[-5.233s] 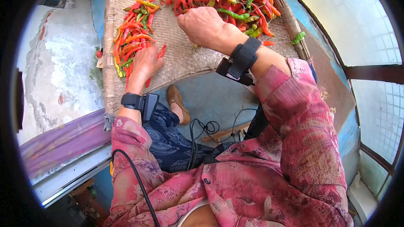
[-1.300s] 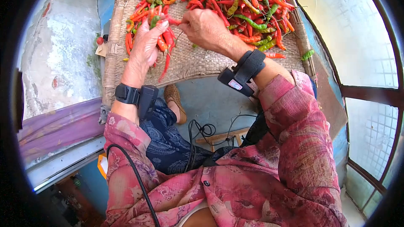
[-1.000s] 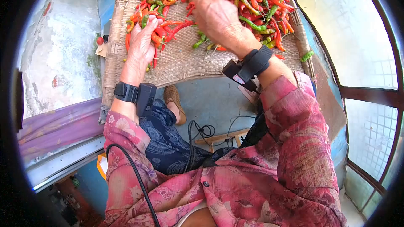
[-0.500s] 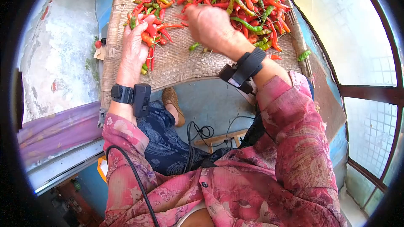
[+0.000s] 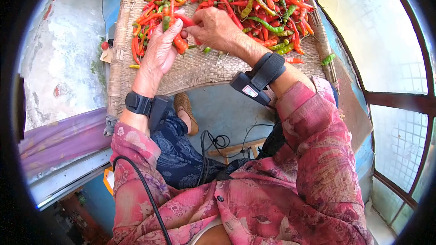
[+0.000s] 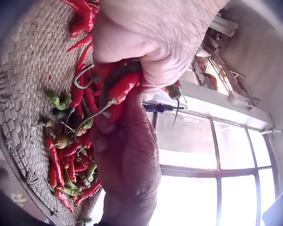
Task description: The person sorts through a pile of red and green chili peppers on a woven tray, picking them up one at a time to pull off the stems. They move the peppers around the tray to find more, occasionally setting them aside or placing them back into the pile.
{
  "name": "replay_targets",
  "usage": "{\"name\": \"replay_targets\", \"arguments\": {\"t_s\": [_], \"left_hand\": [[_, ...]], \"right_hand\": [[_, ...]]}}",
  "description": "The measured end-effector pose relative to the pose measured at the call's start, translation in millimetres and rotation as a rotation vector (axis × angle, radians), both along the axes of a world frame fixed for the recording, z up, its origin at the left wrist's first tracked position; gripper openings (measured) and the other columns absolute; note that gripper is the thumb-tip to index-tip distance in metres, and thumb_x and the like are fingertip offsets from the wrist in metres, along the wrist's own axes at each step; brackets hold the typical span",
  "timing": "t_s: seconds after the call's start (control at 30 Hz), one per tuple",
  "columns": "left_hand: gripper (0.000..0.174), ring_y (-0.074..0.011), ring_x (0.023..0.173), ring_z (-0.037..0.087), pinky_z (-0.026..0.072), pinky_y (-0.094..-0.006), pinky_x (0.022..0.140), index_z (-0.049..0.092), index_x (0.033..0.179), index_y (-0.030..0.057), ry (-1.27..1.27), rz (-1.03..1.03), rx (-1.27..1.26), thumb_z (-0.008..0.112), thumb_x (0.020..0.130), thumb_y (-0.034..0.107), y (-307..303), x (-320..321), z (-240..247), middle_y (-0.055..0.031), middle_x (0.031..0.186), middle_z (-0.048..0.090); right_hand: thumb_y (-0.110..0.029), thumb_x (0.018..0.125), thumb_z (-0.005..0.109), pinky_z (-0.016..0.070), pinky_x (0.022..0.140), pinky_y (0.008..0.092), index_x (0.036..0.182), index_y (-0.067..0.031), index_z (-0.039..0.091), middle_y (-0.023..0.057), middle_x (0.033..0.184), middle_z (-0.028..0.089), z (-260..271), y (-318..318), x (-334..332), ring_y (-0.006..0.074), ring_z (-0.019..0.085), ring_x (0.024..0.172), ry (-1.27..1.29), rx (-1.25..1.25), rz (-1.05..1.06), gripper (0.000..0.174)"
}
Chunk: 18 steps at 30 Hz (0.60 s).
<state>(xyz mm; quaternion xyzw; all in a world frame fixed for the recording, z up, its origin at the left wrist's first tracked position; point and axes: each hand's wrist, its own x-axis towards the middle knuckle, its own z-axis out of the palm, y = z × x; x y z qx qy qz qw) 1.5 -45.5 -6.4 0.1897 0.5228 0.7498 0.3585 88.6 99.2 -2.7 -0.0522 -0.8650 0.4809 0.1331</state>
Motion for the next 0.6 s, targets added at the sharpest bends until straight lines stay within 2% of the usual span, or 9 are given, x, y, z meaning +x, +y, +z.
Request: {"name": "replay_targets", "arguments": {"t_s": [0.03, 0.1, 0.13, 0.17, 0.27, 0.37, 0.47, 0.57, 0.6], "left_hand": [[0.022, -0.0136, 0.076, 0.055, 0.0482, -0.0255, 0.066, 0.055, 0.102, 0.0059, -0.037, 0.007, -0.030, 0.060, 0.085, 0.019, 0, -1, 0, -0.0066, 0.090, 0.059], [0.023, -0.0143, 0.072, 0.054, 0.0473, -0.0248, 0.065, 0.053, 0.100, 0.0049, -0.058, 0.052, -0.047, 0.060, 0.086, 0.022, -2, -3, -1, -0.0074, 0.088, 0.058], [0.025, -0.0151, 0.075, 0.053, 0.0466, -0.0267, 0.067, 0.053, 0.103, 0.0034, -0.118, 0.063, 0.004, 0.059, 0.087, 0.022, -4, -8, -4, -0.0064, 0.086, 0.057], [0.027, -0.0159, 0.077, 0.051, 0.0458, -0.0286, 0.070, 0.052, 0.106, 0.0020, -0.176, 0.074, 0.054, 0.057, 0.087, 0.021, -7, -12, -6, -0.0053, 0.085, 0.055], [0.022, -0.0165, 0.074, 0.049, 0.0445, -0.0285, 0.068, 0.051, 0.100, 0.0032, -0.237, 0.029, 0.133, 0.052, 0.090, 0.022, -10, -12, -2, -0.0048, 0.080, 0.051], [0.019, -0.0159, 0.072, 0.047, 0.0435, -0.0278, 0.067, 0.049, 0.097, 0.0065, -0.334, -0.119, 0.217, 0.048, 0.091, 0.024, -11, -8, 5, -0.0035, 0.076, 0.049], [0.020, -0.0163, 0.073, 0.050, 0.0442, -0.0284, 0.066, 0.049, 0.099, 0.0085, -0.338, -0.290, 0.246, 0.048, 0.092, 0.027, -6, -3, 5, -0.0023, 0.075, 0.049], [0.023, -0.0184, 0.080, 0.054, 0.0460, -0.0301, 0.067, 0.049, 0.099, 0.0087, -0.224, -0.205, 0.132, 0.047, 0.092, 0.030, -7, 1, 11, -0.0039, 0.080, 0.054], [0.024, -0.0208, 0.087, 0.057, 0.0480, -0.0329, 0.070, 0.050, 0.098, 0.0087, -0.127, -0.164, 0.099, 0.046, 0.092, 0.032, -6, 0, 10, -0.0059, 0.088, 0.058]], "right_hand": [[-0.026, 0.079, 0.060, 0.0499, 0.056, 0.0356, 0.077, -0.0001, 0.061, 0.0137, 0.065, 0.062, 0, 6, 1, 0.0270, 0.062, 0.058, 0.000, 0.001, -0.001, 0.026], [-0.020, 0.081, 0.057, 0.0476, 0.055, 0.0385, 0.083, -0.0013, 0.060, 0.0146, 0.064, 0.061, 2, 16, 4, 0.0290, 0.062, 0.061, 0.098, 0.609, -0.263, 0.019], [-0.019, 0.080, 0.055, 0.0474, 0.058, 0.0442, 0.084, -0.0034, 0.059, 0.0180, 0.066, 0.059, 6, 20, 5, 0.0367, 0.059, 0.066, 0.012, 0.659, -0.326, 0.016], [-0.017, 0.080, 0.054, 0.0484, 0.060, 0.0433, 0.092, -0.0046, 0.058, 0.0162, 0.076, 0.061, 9, 26, 6, 0.0350, 0.059, 0.071, -0.022, 0.727, -0.341, 0.018], [-0.018, 0.077, 0.056, 0.0498, 0.062, 0.0412, 0.091, -0.0044, 0.055, 0.0171, 0.087, 0.059, 9, 29, 7, 0.0306, 0.061, 0.078, 0.199, 0.848, -0.460, 0.019], [-0.015, 0.076, 0.059, 0.0490, 0.064, 0.0403, 0.107, -0.0075, 0.054, 0.0149, 0.088, 0.056, -5, 18, -1, 0.0322, 0.059, 0.081, 0.343, 0.492, -0.158, 0.032], [-0.012, 0.077, 0.057, 0.0484, 0.061, 0.0412, 0.095, -0.0058, 0.056, 0.0145, 0.082, 0.057, -7, 2, 1, 0.0320, 0.060, 0.075, 0.431, 0.485, 0.030, 0.020], [-0.010, 0.076, 0.055, 0.0482, 0.059, 0.0423, 0.084, -0.0049, 0.056, 0.0131, 0.074, 0.059, -2, 5, 5, 0.0329, 0.060, 0.070, 0.170, 0.691, 0.067, 0.009], [-0.010, 0.075, 0.053, 0.0486, 0.058, 0.0428, 0.078, -0.0052, 0.055, 0.0116, 0.069, 0.061, 0, 8, 7, 0.0324, 0.061, 0.067, 0.228, 0.731, 0.037, 0.006]]}}
